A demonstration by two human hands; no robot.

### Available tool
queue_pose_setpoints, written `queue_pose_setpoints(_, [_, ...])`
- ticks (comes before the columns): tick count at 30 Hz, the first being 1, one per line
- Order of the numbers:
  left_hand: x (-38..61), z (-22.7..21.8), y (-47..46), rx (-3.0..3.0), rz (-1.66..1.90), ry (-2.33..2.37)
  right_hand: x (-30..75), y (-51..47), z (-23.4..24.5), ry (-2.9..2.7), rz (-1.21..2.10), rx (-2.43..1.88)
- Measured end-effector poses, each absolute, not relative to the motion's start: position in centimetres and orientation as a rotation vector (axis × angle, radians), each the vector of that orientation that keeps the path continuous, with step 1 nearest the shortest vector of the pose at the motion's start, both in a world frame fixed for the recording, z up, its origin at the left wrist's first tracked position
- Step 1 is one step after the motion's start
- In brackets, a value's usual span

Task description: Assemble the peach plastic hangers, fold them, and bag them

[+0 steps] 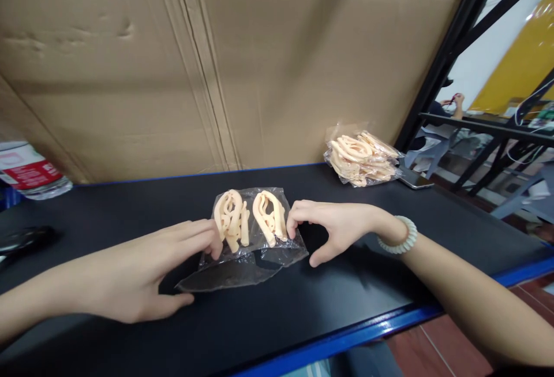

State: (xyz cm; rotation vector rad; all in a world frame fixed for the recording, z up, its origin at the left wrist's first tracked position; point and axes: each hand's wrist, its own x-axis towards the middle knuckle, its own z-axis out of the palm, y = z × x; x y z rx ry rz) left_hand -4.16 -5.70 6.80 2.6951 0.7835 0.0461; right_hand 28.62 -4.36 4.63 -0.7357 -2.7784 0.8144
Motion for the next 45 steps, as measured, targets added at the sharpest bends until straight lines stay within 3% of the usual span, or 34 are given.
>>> queue_pose_setpoints(12, [-3.2, 4.3, -4.4, 2.480, 0.306, 0.892, 28.0, -3.2, 3.1, -2.386, 1.038, -1.116])
queue_pose_setpoints(16, [-3.2, 3.5, -4.4, 2.515, 0.288, 0.998, 28.1, -2.9, 2.3, -2.410, 0.732, -1.199])
queue_pose_setpoints(19, [-3.0, 3.2, -4.6, 2.550, 0.289, 1.044, 28.2, -2.6, 2.0, -2.413, 0.630, -1.226])
queue_pose_setpoints(30, [-3.1, 2.6, -5.4, 2.818, 0.343, 1.137, 27.4, -3.8, 3.2, -2.422, 0.868, -1.050])
queue_pose_setpoints(39, [-3.4, 1.7, -3.8, 2.999, 0.577, 0.611, 27.0, -2.9, 0.8, -2.251, 0.743, -1.231])
queue_pose_setpoints(45, [-3.7, 1.0, -2.7, 2.920, 0.479, 0.539, 26.7, -3.0, 0.4, -2.172, 0.696, -1.224])
